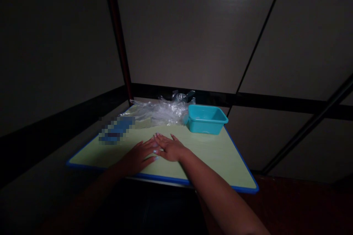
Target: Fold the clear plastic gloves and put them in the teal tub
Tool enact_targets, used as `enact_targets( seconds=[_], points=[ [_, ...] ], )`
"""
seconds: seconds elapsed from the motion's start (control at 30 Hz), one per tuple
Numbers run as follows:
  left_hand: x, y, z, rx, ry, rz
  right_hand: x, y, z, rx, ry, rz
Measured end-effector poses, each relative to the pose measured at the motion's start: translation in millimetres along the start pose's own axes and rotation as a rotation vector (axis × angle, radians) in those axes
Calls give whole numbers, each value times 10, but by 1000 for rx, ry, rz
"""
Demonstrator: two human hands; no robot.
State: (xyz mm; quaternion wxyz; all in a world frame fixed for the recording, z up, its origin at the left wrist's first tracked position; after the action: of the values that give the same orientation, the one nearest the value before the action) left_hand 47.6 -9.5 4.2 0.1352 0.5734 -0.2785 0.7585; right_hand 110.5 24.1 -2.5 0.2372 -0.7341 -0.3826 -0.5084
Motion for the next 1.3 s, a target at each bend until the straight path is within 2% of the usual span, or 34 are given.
enact_targets(
  seconds=[0.17, 0.23, 0.3, 0.4, 0.47, 0.53, 0.6, 0.67, 0.73, 0.9, 1.0, 1.07, 1.13, 1.3],
  points=[
    [94, 220, -93, 40, -7, 30, -17, 12, 21, -16, 19, -8],
    [150, 274, -205, 82, -31, 28, -19, 10, 28, -16, 18, -6],
    [280, 301, -437, 179, -88, 60, -31, 5, 36, -18, 21, -14],
    [589, 343, -939, 392, -208, 156, -46, -3, 40, -20, 30, -25],
    [751, 363, -1234, 480, -262, 185, -50, -6, 43, -22, 35, -26],
    [745, 360, -1460, 521, -228, 96, -51, -10, 46, -24, 33, -21],
    [749, 353, -1551, 529, -212, 62, -49, -13, 47, -22, 20, -16],
    [802, 322, -1490, 507, -242, 115, -47, -16, 48, -20, 4, -15],
    [815, 246, -1294, 449, -276, 171, -44, -16, 46, -17, -9, -14],
    [488, -34, -545, 140, -179, 89, -26, -10, 36, -12, -17, -3],
    [380, -50, -251, 5, -86, 96, -21, -5, 37, -22, -18, -1],
    [353, 1, -191, -35, -44, 115, -15, -3, 31, -23, -27, 4],
    [324, 64, -214, -41, -26, 116, -12, -2, 33, -29, -33, 7],
    [191, 144, -263, -72, -14, 13, -8, -3, 43, -41, -41, 14]
  ],
)
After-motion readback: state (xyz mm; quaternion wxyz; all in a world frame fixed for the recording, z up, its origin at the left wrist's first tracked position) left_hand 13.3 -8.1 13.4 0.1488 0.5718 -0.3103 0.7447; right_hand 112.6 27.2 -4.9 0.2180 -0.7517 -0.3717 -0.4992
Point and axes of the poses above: each hand's wrist, its own y-axis away from the middle knuckle, its own x-axis out of the back of the hand, z = x × y, the point moved 10 cm from there along -y, towards the middle knuckle, and after that the axes turned 5 degrees about -y, right-handed, at the moved point
